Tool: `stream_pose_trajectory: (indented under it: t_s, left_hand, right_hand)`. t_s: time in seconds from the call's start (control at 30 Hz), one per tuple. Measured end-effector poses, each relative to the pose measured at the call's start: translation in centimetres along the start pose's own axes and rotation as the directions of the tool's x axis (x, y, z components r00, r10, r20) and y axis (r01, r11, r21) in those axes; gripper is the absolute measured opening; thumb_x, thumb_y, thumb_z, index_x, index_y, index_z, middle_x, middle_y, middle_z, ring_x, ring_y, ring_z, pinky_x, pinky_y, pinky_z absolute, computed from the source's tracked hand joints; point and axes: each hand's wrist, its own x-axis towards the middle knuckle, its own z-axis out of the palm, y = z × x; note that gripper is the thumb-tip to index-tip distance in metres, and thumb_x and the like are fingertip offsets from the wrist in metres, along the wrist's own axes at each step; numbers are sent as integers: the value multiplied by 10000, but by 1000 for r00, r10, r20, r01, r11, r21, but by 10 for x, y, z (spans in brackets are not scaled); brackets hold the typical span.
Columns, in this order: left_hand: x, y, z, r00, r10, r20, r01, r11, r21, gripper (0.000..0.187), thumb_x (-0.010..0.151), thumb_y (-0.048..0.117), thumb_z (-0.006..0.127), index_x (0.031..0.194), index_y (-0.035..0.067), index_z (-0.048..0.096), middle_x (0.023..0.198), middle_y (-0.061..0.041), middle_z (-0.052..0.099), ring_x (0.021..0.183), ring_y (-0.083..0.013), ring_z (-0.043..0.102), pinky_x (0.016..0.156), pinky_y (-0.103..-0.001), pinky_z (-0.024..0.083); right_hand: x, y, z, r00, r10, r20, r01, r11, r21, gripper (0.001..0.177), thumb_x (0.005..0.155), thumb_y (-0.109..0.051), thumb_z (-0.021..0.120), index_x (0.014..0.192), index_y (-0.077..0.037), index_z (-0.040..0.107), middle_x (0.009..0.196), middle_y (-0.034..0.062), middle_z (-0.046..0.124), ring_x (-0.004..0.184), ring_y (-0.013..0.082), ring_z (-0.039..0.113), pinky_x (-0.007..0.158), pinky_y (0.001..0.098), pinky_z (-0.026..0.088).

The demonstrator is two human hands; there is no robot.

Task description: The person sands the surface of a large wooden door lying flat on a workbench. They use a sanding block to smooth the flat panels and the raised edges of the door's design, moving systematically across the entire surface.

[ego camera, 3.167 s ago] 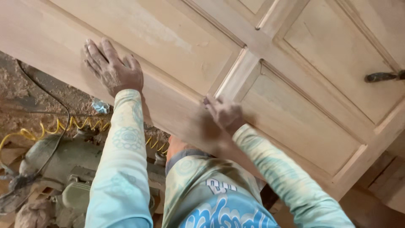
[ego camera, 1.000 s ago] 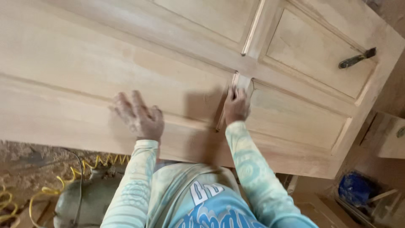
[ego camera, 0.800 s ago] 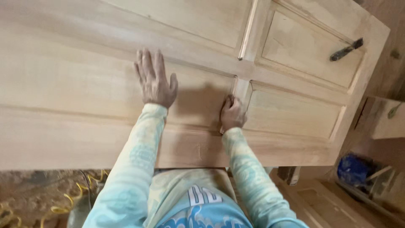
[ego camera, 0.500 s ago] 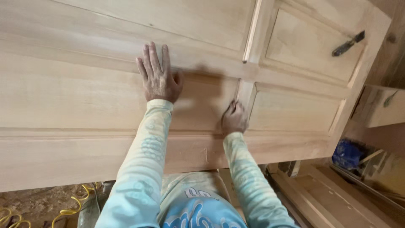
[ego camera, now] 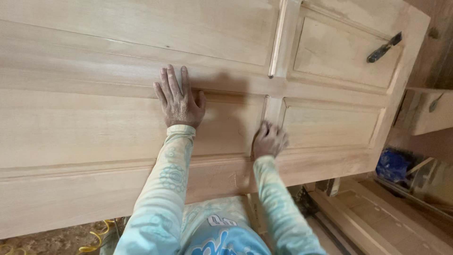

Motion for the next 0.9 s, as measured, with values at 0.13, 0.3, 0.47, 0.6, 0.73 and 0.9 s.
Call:
stream_pose_trajectory:
  t_s: [0.13,0.3,0.47,0.6,0.73,0.9]
  left_hand:
    - [-4,0,-1,1000,-12,13,12,1000,-14,848,950,369,702,1639,72,308,1672,-283,245,1572,-452,173,1265,-643,129]
    - [4,1,-1,999,15,-35,-15,1000,20,825,936,365,701,1618,66,346,1667,-277,242,1559,-449,182,1250,-646,138]
    - [-4,0,4,1000,14,-18,-14,1000,21,809,966,368,694,1622,47,347,1667,-292,229,1563,-459,182,1254,-655,143]
    - [0,-3,0,1000,6,-30,-6,1000,22,790,980,366,680,1630,62,351,1679,-275,234,1579,-445,186,1273,-644,152]
    - [-3,0,7,999,14,-35,-13,1000,22,788,969,369,684,1619,57,368,1667,-289,247,1565,-452,181,1257,-646,142]
    - [-5,-3,-1,1000,3,-6,-3,1000,0,791,970,363,687,1620,52,360,1663,-289,245,1563,-453,178,1258,-652,135]
  right_hand:
    - [40,-9,10,1000,0,-2,0,998,63,376,1021,-413,523,1212,-148,710,1373,104,653,1320,336,542,1130,499,388]
    - [17,1,20,998,-32,57,18,972,233,394,1066,-413,474,1272,-158,693,1270,92,700,1231,306,613,1132,484,412]
    - [10,5,25,995,-75,-72,88,976,201,314,1024,-393,530,1138,-201,750,1204,69,728,1194,310,618,1055,495,422]
    - [23,-13,19,992,-38,-118,53,990,131,310,1039,-409,555,1136,-173,731,1166,80,722,1158,318,608,1010,540,411]
    - [31,-13,15,999,28,-33,-23,991,130,314,990,-415,551,1139,-221,748,1189,50,721,1197,283,591,1069,545,368]
    - [29,-15,15,997,-59,-57,66,987,145,365,1059,-412,525,1199,-142,726,1273,110,681,1247,323,557,1083,558,343]
